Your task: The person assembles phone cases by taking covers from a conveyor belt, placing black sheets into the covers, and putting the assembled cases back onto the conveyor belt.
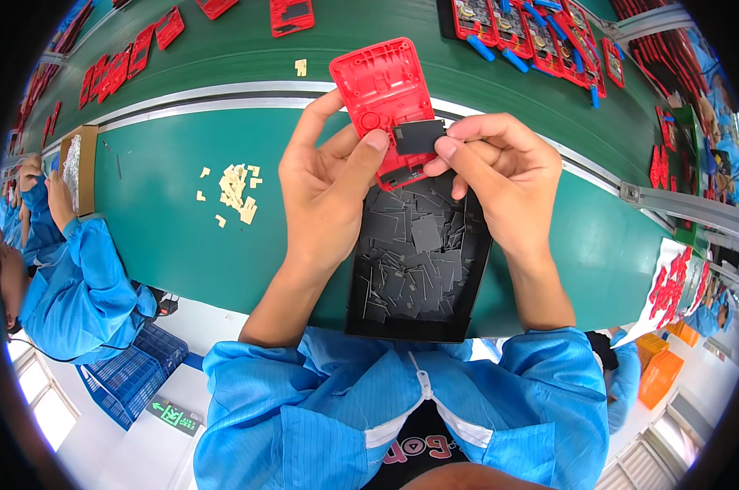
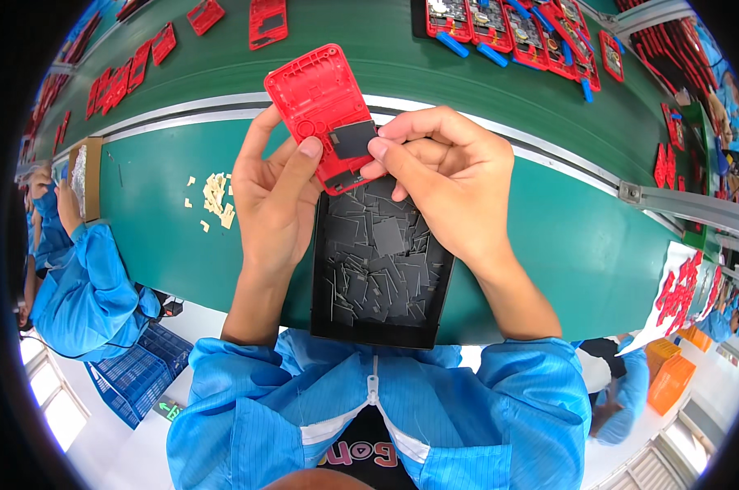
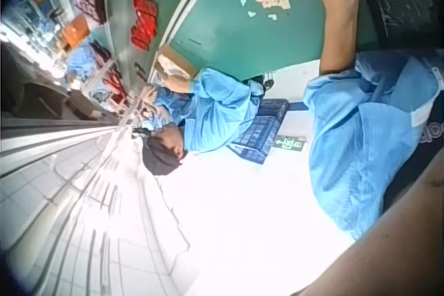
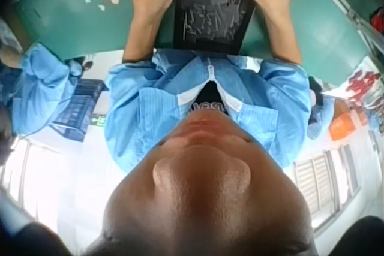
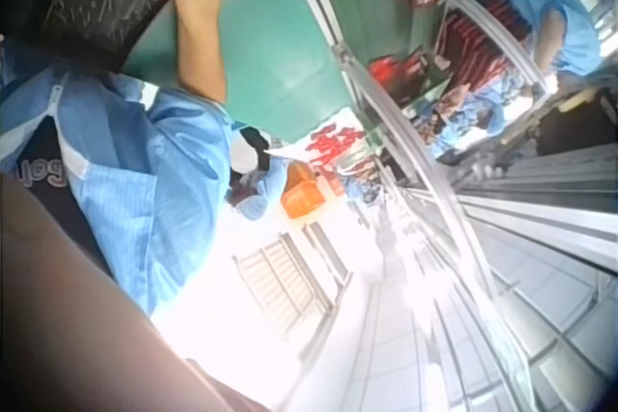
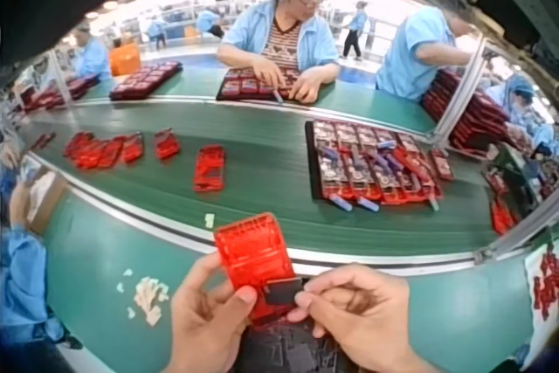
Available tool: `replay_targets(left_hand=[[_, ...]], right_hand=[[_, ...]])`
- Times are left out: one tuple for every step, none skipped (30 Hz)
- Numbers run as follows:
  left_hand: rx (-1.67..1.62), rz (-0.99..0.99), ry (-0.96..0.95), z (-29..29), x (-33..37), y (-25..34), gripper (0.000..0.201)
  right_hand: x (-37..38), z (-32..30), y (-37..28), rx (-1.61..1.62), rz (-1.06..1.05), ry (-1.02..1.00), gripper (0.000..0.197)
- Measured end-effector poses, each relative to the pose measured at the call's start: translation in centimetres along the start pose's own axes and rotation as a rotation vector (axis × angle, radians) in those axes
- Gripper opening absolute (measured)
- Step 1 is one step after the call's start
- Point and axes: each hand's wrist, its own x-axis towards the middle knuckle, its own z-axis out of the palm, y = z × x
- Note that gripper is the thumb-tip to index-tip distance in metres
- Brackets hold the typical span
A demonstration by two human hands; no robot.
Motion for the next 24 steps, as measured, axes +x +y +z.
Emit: replay_targets(left_hand=[[-0.004, 0.001, 0.002, 0.0, 0.0, 0.0, 0.046], [-0.004, 0.001, 0.003, 0.0, 0.0, 0.0, 0.046], [-0.005, 0.004, 0.002, -0.1, 0.0, 0.0, 0.046], [-0.006, 0.006, 0.002, -0.1, 0.0, 0.0, 0.046], [-0.007, 0.006, 0.001, -0.1, 0.0, 0.0, 0.046], [-0.015, 0.006, -0.001, 0.0, 0.0, 0.0, 0.046], [-0.023, 0.006, -0.002, 0.0, 0.1, 0.1, 0.046], [-0.022, 0.008, -0.001, 0.0, 0.0, 0.1, 0.046], [-0.013, 0.002, 0.002, -0.1, 0.0, 0.0, 0.046], [-0.004, -0.004, 0.004, -0.1, 0.0, 0.0, 0.046], [-0.005, -0.006, 0.004, -0.2, 0.0, -0.1, 0.046], [-0.008, -0.003, -0.002, -0.3, 0.1, -0.1, 0.046], [-0.012, -0.001, -0.008, -0.4, 0.1, -0.2, 0.046], [-0.012, -0.001, -0.008, -0.4, 0.1, -0.1, 0.046], [-0.017, -0.013, -0.005, -0.4, 0.0, -0.1, 0.046], [-0.022, -0.024, -0.001, -0.4, 0.0, -0.1, 0.046], [-0.021, -0.024, 0.0, -0.4, 0.0, -0.1, 0.046], [-0.016, -0.019, 0.0, -0.4, 0.0, -0.1, 0.046], [-0.011, -0.013, 0.0, -0.3, 0.0, 0.0, 0.046], [-0.012, -0.014, -0.002, -0.3, 0.0, -0.1, 0.046], [-0.015, -0.009, 0.0, -0.3, -0.1, -0.1, 0.045], [-0.018, -0.004, 0.001, -0.3, -0.1, -0.1, 0.045], [-0.017, -0.004, 0.001, -0.2, -0.1, -0.1, 0.045], [-0.026, 0.002, 0.003, 0.0, -0.2, 0.0, 0.044]], right_hand=[[0.0, 0.0, 0.0, 0.0, 0.0, -0.001, 0.013], [0.0, 0.0, -0.1, -0.001, 0.003, 0.0, 0.012], [0.0, 0.0, -0.1, -0.002, 0.006, 0.002, 0.012], [0.1, 0.0, -0.2, -0.002, 0.006, 0.001, 0.012], [0.1, -0.1, -0.2, -0.003, 0.005, 0.01, 0.012], [0.1, -0.1, -0.2, -0.004, 0.004, 0.019, 0.012], [0.1, -0.2, -0.2, -0.005, 0.004, 0.021, 0.012], [0.0, -0.1, -0.1, 0.002, 0.011, 0.01, 0.012], [0.0, -0.1, 0.0, 0.009, 0.019, -0.001, 0.013], [0.0, 0.0, 0.0, 0.01, 0.019, -0.003, 0.013], [0.0, 0.1, 0.0, 0.003, 0.017, 0.005, 0.012], [-0.1, 0.2, 0.0, -0.004, 0.016, 0.012, 0.012], [-0.1, 0.2, 0.0, -0.005, 0.017, 0.013, 0.012], [-0.1, 0.0, 0.0, -0.031, 0.025, 0.003, 0.013], [-0.2, 0.0, 0.0, -0.057, 0.033, -0.007, 0.014], [-0.1, 0.0, 0.1, -0.057, 0.034, -0.007, 0.014], [0.0, 0.0, 0.1, -0.024, 0.008, -0.009, 0.014], [0.0, 0.1, 0.2, 0.009, -0.018, -0.01, 0.015], [0.0, 0.2, 0.2, 0.009, -0.017, -0.011, 0.015], [-0.1, 0.2, 0.3, -0.02, -0.02, 0.009, 0.015], [-0.2, 0.3, 0.4, -0.048, -0.023, 0.029, 0.016], [-0.2, 0.3, 0.7, -0.049, -0.023, 0.03, 0.016], [-0.3, 0.5, 1.2, -0.15, -0.122, 0.052, 0.016], [-0.4, 0.6, 1.5, -0.25, -0.222, 0.074, 0.017]])
